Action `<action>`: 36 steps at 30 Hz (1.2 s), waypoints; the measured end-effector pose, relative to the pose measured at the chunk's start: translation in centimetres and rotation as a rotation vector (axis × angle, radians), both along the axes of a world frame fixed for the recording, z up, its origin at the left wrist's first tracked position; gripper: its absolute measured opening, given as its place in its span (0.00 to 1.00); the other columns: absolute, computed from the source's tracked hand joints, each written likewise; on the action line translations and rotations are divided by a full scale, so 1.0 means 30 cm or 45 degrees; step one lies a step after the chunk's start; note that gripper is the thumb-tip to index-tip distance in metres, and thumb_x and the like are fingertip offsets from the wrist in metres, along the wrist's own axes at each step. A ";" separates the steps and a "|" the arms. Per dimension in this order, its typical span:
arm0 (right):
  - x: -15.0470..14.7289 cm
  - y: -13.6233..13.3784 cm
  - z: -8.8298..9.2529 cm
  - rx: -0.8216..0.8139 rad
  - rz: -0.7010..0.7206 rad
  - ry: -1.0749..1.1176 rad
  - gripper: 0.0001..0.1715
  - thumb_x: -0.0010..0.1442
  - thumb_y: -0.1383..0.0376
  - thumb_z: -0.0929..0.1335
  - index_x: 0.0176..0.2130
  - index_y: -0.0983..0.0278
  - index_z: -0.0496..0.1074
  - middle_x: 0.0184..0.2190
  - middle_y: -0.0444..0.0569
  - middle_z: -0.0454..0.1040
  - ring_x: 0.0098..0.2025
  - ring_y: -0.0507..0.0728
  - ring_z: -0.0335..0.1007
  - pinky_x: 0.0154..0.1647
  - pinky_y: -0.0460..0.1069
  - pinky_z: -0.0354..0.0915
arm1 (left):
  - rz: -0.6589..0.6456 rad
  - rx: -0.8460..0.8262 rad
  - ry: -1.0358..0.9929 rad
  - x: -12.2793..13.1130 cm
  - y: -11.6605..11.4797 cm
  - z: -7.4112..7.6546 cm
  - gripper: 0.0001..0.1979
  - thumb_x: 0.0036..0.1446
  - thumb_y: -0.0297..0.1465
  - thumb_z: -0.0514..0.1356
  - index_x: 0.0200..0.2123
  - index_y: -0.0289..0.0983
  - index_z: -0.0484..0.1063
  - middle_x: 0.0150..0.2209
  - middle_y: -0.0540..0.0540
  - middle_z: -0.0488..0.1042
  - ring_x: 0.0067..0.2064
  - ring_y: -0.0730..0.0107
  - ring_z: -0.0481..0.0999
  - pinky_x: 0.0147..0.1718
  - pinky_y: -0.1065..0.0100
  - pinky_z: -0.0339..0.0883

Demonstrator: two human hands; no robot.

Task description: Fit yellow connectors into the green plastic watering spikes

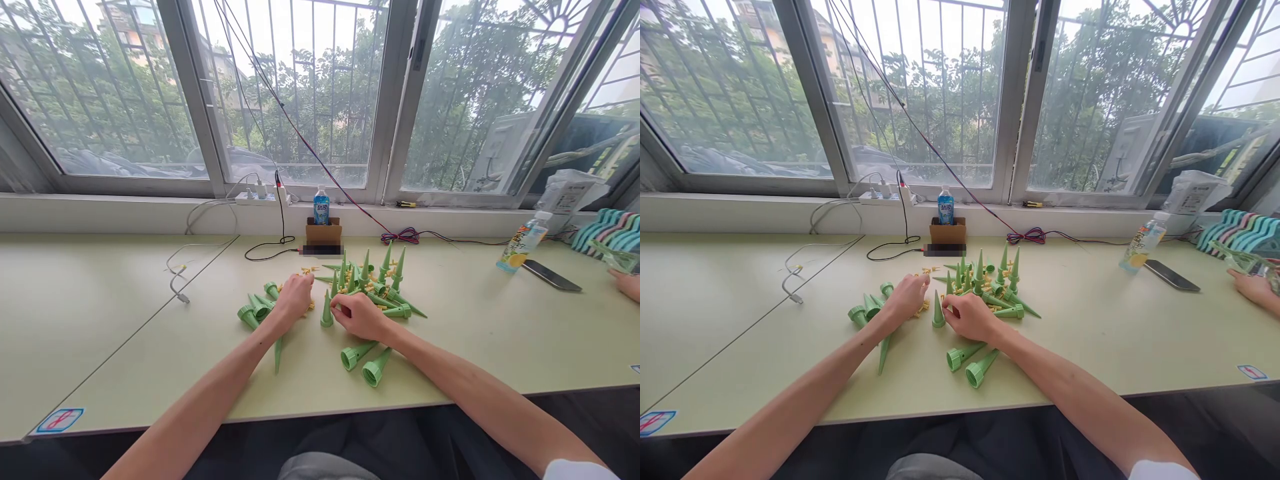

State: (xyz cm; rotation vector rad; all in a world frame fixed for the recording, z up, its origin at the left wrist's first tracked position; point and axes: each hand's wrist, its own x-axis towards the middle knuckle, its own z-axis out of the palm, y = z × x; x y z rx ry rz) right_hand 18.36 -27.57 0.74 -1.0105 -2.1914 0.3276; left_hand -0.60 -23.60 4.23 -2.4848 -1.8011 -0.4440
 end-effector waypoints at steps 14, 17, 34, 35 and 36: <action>0.000 0.002 0.003 -0.006 0.002 -0.020 0.06 0.59 0.70 0.65 0.34 0.63 0.72 0.18 0.39 0.66 0.21 0.48 0.59 0.29 0.43 0.57 | -0.202 0.091 -0.078 0.021 -0.007 -0.016 0.12 0.62 0.24 0.45 0.29 0.38 0.64 0.28 0.44 0.69 0.29 0.65 0.66 0.26 0.67 0.51; 0.000 0.002 0.003 -0.012 0.006 -0.022 0.05 0.59 0.70 0.65 0.34 0.63 0.72 0.18 0.39 0.66 0.22 0.48 0.60 0.29 0.43 0.57 | -0.234 0.058 -0.048 0.023 -0.004 -0.020 0.11 0.62 0.24 0.46 0.31 0.38 0.65 0.30 0.44 0.72 0.31 0.64 0.69 0.27 0.67 0.52; 0.001 0.001 0.002 -0.010 0.009 -0.050 0.06 0.59 0.71 0.66 0.34 0.63 0.73 0.19 0.40 0.68 0.22 0.49 0.61 0.29 0.43 0.57 | -0.292 -0.015 -0.105 0.025 -0.010 -0.018 0.12 0.61 0.24 0.48 0.36 0.37 0.71 0.35 0.41 0.75 0.36 0.61 0.74 0.31 0.67 0.58; 0.002 0.001 0.002 -0.011 0.010 -0.051 0.06 0.59 0.71 0.66 0.34 0.63 0.73 0.19 0.40 0.68 0.22 0.49 0.61 0.29 0.43 0.57 | -0.312 -0.022 -0.115 0.025 -0.010 -0.019 0.12 0.60 0.24 0.48 0.35 0.37 0.71 0.34 0.42 0.75 0.36 0.62 0.74 0.32 0.67 0.59; 0.002 0.001 0.002 -0.011 0.012 -0.050 0.07 0.59 0.71 0.65 0.34 0.63 0.73 0.19 0.40 0.68 0.22 0.49 0.61 0.29 0.43 0.56 | -0.334 -0.027 -0.122 0.026 -0.011 -0.021 0.12 0.59 0.24 0.48 0.34 0.37 0.71 0.34 0.42 0.75 0.35 0.63 0.73 0.32 0.68 0.59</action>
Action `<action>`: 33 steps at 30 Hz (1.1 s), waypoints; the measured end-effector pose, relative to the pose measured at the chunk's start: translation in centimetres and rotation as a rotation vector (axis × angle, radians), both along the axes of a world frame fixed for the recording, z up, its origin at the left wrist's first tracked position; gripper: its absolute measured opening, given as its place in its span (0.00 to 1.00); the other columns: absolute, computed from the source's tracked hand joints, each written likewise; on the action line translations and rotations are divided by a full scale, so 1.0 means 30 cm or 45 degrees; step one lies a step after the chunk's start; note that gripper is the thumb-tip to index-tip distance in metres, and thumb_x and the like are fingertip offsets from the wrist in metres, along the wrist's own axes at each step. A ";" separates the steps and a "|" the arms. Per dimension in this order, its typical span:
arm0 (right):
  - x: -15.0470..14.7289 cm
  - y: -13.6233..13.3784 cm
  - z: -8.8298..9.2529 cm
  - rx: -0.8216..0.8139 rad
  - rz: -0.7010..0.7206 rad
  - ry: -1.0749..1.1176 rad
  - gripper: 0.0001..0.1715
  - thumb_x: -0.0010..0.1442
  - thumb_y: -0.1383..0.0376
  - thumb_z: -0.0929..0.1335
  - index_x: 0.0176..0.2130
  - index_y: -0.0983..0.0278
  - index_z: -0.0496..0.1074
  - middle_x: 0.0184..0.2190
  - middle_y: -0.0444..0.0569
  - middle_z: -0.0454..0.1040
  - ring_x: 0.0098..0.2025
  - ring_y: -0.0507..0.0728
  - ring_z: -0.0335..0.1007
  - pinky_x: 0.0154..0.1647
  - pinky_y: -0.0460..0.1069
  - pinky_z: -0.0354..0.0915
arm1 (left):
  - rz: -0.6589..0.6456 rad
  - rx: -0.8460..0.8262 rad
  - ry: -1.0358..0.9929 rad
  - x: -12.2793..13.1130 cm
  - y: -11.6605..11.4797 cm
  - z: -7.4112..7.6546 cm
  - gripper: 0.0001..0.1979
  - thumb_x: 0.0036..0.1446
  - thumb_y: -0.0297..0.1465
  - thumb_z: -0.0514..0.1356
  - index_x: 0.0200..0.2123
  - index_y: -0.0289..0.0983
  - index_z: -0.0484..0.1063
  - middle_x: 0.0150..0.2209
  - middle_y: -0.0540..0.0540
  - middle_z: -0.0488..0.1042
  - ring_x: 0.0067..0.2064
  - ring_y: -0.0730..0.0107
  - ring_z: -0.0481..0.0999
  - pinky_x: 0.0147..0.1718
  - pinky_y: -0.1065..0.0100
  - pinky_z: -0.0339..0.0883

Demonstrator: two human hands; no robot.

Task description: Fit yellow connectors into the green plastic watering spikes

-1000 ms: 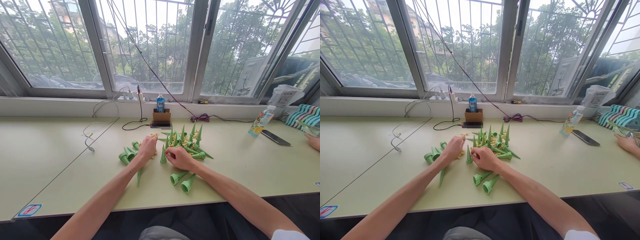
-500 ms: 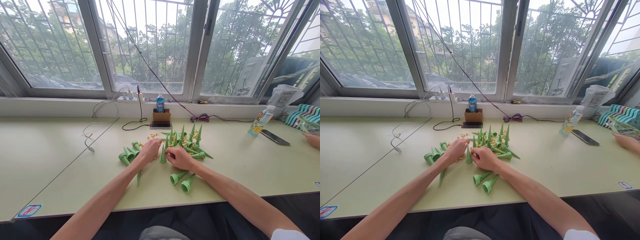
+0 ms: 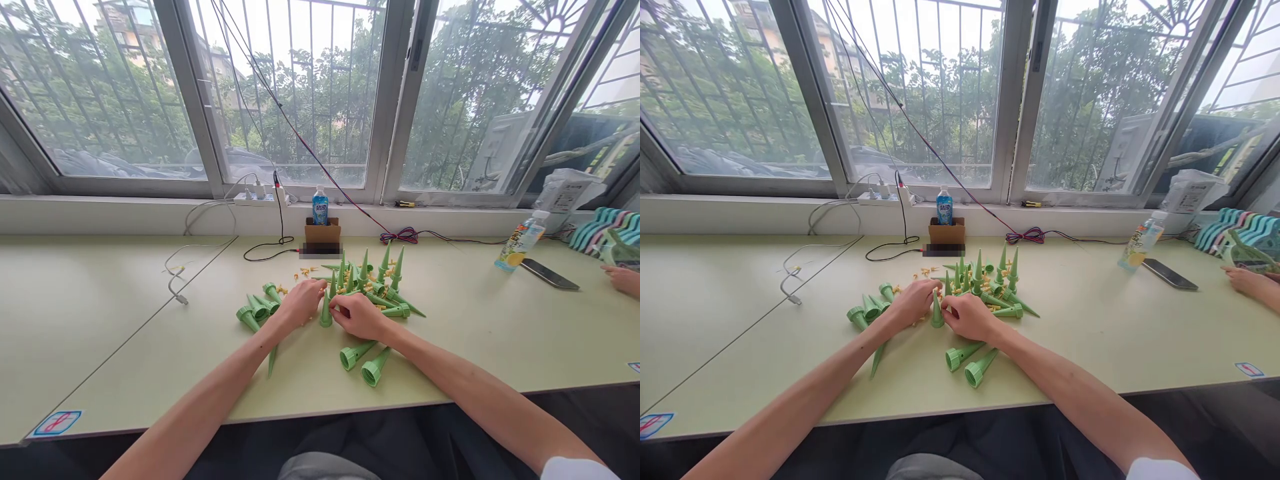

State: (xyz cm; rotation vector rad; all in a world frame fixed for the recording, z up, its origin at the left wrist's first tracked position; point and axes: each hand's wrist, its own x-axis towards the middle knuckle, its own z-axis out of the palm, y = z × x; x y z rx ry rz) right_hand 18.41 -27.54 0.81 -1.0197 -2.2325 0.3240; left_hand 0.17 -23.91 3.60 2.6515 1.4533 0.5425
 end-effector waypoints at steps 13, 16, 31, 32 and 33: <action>0.002 0.001 0.002 -0.002 0.015 -0.011 0.08 0.59 0.71 0.65 0.36 0.63 0.74 0.20 0.41 0.69 0.23 0.49 0.62 0.30 0.43 0.57 | -0.102 0.008 0.031 0.001 -0.012 0.003 0.10 0.54 0.21 0.47 0.27 0.38 0.65 0.27 0.46 0.69 0.28 0.67 0.67 0.27 0.69 0.55; 0.003 0.000 0.004 -0.009 0.012 -0.020 0.08 0.59 0.71 0.65 0.36 0.63 0.74 0.20 0.41 0.69 0.23 0.49 0.63 0.30 0.43 0.57 | -0.103 0.008 0.023 0.002 -0.013 0.003 0.11 0.55 0.22 0.48 0.27 0.37 0.66 0.28 0.46 0.70 0.29 0.66 0.69 0.28 0.68 0.56; 0.002 -0.002 0.003 -0.004 0.013 -0.035 0.07 0.59 0.71 0.65 0.35 0.63 0.74 0.20 0.41 0.70 0.24 0.49 0.63 0.29 0.43 0.56 | -0.136 0.030 -0.028 -0.004 -0.005 -0.008 0.11 0.55 0.21 0.48 0.29 0.37 0.68 0.29 0.45 0.72 0.30 0.65 0.70 0.28 0.69 0.57; 0.002 -0.002 0.004 -0.001 0.015 -0.036 0.07 0.59 0.71 0.65 0.35 0.63 0.74 0.20 0.41 0.69 0.23 0.49 0.63 0.29 0.43 0.56 | -0.143 0.034 -0.037 -0.004 -0.005 -0.009 0.11 0.55 0.21 0.47 0.28 0.37 0.68 0.29 0.45 0.72 0.30 0.66 0.69 0.28 0.69 0.57; 0.002 -0.002 0.005 0.000 0.018 -0.038 0.07 0.59 0.71 0.65 0.35 0.63 0.74 0.20 0.41 0.69 0.23 0.49 0.63 0.29 0.43 0.56 | -0.147 0.036 -0.047 -0.004 -0.004 -0.009 0.12 0.55 0.22 0.47 0.28 0.37 0.68 0.29 0.45 0.72 0.30 0.66 0.69 0.28 0.69 0.57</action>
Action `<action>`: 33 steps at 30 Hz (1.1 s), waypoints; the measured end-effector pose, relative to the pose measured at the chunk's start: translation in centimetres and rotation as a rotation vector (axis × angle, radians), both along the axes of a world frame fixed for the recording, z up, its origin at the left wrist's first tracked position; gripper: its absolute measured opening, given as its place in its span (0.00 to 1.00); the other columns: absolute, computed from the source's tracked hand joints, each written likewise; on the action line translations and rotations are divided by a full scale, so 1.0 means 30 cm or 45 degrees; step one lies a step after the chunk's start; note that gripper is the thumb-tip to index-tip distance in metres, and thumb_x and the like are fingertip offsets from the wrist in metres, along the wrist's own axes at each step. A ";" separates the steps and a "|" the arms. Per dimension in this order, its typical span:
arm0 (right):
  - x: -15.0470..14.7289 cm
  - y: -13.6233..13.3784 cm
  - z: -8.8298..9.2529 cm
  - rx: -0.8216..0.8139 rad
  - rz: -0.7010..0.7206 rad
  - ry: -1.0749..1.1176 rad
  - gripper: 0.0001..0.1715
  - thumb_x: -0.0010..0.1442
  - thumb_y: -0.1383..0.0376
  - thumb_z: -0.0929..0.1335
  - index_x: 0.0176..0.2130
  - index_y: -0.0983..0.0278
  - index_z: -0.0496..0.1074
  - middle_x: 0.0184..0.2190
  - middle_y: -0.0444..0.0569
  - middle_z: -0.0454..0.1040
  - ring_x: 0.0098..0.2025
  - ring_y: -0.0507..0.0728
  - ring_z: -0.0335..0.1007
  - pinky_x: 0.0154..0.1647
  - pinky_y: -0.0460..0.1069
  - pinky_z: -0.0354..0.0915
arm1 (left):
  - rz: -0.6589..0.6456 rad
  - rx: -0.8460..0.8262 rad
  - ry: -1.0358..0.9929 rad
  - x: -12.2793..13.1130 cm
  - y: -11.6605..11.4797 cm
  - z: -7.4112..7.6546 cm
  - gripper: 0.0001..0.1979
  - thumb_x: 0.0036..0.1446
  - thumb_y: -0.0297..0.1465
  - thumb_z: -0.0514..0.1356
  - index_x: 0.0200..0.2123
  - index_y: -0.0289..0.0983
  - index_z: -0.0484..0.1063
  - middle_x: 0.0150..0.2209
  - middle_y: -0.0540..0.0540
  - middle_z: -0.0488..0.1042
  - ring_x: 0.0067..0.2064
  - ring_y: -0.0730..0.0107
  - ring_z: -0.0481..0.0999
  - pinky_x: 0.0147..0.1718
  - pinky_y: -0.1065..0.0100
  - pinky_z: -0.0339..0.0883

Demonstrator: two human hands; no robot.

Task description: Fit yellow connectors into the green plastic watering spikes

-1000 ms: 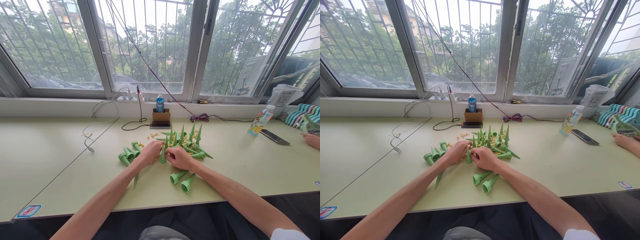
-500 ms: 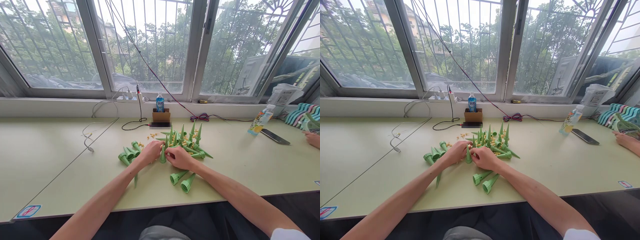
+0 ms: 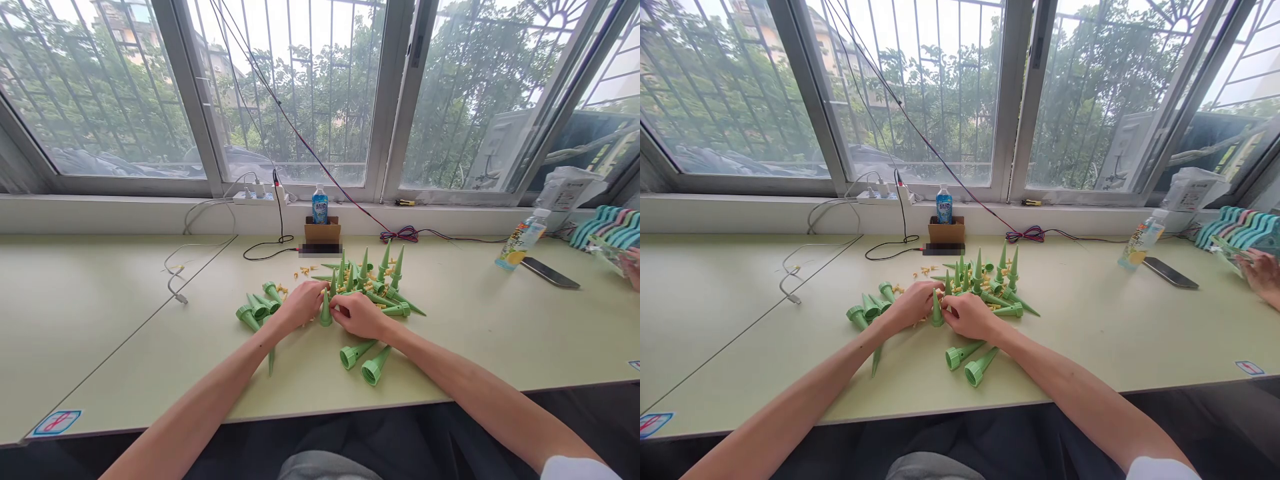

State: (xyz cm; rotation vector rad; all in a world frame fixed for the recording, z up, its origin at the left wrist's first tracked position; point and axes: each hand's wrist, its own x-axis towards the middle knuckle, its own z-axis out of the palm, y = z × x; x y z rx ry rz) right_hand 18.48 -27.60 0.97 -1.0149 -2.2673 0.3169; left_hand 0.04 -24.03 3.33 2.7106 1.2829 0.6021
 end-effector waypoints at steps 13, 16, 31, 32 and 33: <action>-0.001 -0.001 0.005 -0.008 -0.027 -0.024 0.07 0.59 0.71 0.65 0.33 0.63 0.73 0.20 0.41 0.69 0.23 0.49 0.61 0.29 0.43 0.55 | 0.033 0.040 -0.161 0.011 -0.004 0.011 0.12 0.60 0.24 0.47 0.32 0.37 0.70 0.31 0.46 0.74 0.32 0.68 0.69 0.32 0.69 0.58; -0.001 0.000 0.004 0.012 -0.025 -0.024 0.06 0.59 0.71 0.65 0.33 0.63 0.73 0.19 0.40 0.68 0.22 0.49 0.59 0.29 0.43 0.55 | 0.050 0.072 -0.223 0.018 -0.014 0.023 0.12 0.62 0.26 0.47 0.32 0.38 0.69 0.31 0.47 0.73 0.31 0.69 0.67 0.32 0.70 0.58; 0.003 0.006 -0.005 -0.004 -0.015 0.032 0.07 0.61 0.69 0.64 0.39 0.63 0.71 0.18 0.38 0.64 0.21 0.48 0.58 0.29 0.43 0.56 | -0.124 0.385 -0.540 0.029 -0.029 0.016 0.11 0.67 0.31 0.49 0.38 0.37 0.71 0.32 0.47 0.74 0.30 0.74 0.67 0.32 0.73 0.62; 0.002 0.006 -0.005 -0.006 -0.015 0.043 0.07 0.62 0.68 0.64 0.40 0.63 0.71 0.18 0.38 0.64 0.21 0.48 0.57 0.30 0.43 0.56 | -0.136 0.421 -0.572 0.030 -0.030 0.016 0.10 0.67 0.31 0.50 0.38 0.37 0.71 0.32 0.48 0.74 0.29 0.75 0.67 0.31 0.73 0.62; 0.002 0.005 -0.005 -0.010 -0.016 0.053 0.08 0.62 0.68 0.64 0.41 0.63 0.71 0.18 0.37 0.64 0.21 0.49 0.57 0.30 0.43 0.56 | -0.137 0.458 -0.609 0.031 -0.030 0.017 0.10 0.67 0.30 0.50 0.38 0.37 0.71 0.32 0.48 0.74 0.28 0.75 0.67 0.30 0.73 0.62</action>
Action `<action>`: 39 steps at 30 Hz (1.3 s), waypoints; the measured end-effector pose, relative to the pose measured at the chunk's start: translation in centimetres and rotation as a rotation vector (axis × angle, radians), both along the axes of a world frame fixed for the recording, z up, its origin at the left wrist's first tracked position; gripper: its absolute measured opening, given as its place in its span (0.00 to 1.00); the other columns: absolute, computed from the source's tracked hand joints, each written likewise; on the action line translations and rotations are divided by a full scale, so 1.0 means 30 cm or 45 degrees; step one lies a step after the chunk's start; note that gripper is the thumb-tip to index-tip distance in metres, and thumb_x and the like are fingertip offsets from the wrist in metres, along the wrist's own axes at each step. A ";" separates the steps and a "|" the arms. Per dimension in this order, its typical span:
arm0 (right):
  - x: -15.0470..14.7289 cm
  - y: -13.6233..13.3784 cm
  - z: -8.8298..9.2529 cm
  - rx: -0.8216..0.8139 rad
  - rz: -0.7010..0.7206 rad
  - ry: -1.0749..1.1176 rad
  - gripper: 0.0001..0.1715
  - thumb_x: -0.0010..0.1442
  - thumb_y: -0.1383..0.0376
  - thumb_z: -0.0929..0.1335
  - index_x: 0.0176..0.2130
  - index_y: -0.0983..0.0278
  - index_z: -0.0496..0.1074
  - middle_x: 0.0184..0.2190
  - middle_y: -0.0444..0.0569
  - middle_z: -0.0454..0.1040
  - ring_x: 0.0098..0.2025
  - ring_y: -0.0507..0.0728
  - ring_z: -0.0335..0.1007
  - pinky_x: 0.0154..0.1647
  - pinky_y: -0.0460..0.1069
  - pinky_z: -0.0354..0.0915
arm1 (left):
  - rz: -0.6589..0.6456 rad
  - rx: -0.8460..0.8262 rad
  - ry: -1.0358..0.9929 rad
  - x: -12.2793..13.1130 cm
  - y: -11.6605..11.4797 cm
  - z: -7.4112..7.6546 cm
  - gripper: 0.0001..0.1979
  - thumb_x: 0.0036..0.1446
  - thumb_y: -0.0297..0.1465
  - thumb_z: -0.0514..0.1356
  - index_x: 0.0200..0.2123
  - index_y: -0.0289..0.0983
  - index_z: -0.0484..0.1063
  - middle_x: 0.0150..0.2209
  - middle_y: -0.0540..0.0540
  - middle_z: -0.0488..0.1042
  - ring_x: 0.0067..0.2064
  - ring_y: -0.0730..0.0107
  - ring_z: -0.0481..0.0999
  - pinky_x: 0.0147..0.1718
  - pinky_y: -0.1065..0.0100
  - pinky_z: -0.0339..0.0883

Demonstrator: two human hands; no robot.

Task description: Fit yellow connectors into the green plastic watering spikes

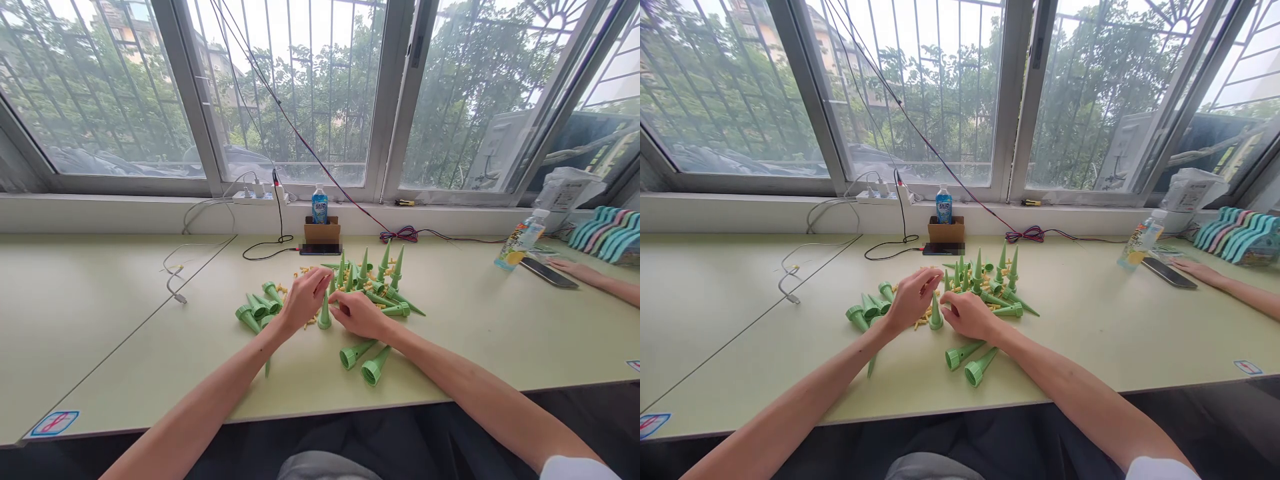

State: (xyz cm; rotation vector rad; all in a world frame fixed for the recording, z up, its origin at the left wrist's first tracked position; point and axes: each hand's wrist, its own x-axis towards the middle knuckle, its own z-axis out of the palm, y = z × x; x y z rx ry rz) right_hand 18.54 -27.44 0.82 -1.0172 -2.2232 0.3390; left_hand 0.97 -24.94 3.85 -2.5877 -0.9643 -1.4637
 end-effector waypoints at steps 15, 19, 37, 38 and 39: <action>-0.010 -0.017 0.019 -0.045 -0.029 0.349 0.14 0.69 0.59 0.59 0.49 0.62 0.66 0.19 0.37 0.63 0.19 0.48 0.58 0.27 0.44 0.58 | -0.163 0.378 -0.115 0.014 -0.044 0.025 0.11 0.61 0.21 0.55 0.45 0.38 0.70 0.36 0.46 0.71 0.34 0.75 0.71 0.30 0.75 0.67; -0.008 -0.029 0.027 -0.017 0.041 0.453 0.15 0.71 0.60 0.56 0.50 0.62 0.65 0.22 0.38 0.66 0.20 0.48 0.63 0.27 0.43 0.61 | -0.263 0.317 -0.019 0.021 -0.049 0.012 0.14 0.62 0.21 0.54 0.48 0.40 0.69 0.38 0.44 0.72 0.38 0.71 0.72 0.35 0.71 0.70; -0.018 -0.043 0.041 0.045 0.125 0.676 0.12 0.65 0.59 0.65 0.46 0.61 0.66 0.33 0.46 0.75 0.25 0.49 0.71 0.26 0.45 0.68 | -0.285 0.217 0.027 0.014 -0.045 0.005 0.20 0.60 0.21 0.55 0.55 0.41 0.62 0.43 0.43 0.69 0.41 0.70 0.72 0.38 0.69 0.72; -0.018 -0.043 0.041 0.041 0.111 0.676 0.12 0.65 0.59 0.65 0.46 0.62 0.66 0.33 0.46 0.76 0.25 0.49 0.71 0.26 0.45 0.68 | -0.280 0.212 0.037 0.013 -0.043 0.002 0.21 0.60 0.21 0.55 0.55 0.41 0.62 0.43 0.43 0.68 0.41 0.70 0.72 0.38 0.69 0.72; -0.019 -0.043 0.041 0.038 0.095 0.674 0.12 0.64 0.58 0.66 0.45 0.62 0.67 0.32 0.46 0.76 0.25 0.50 0.71 0.26 0.45 0.68 | -0.274 0.210 0.048 0.012 -0.042 0.000 0.21 0.60 0.21 0.55 0.55 0.41 0.62 0.43 0.43 0.68 0.41 0.70 0.72 0.38 0.69 0.72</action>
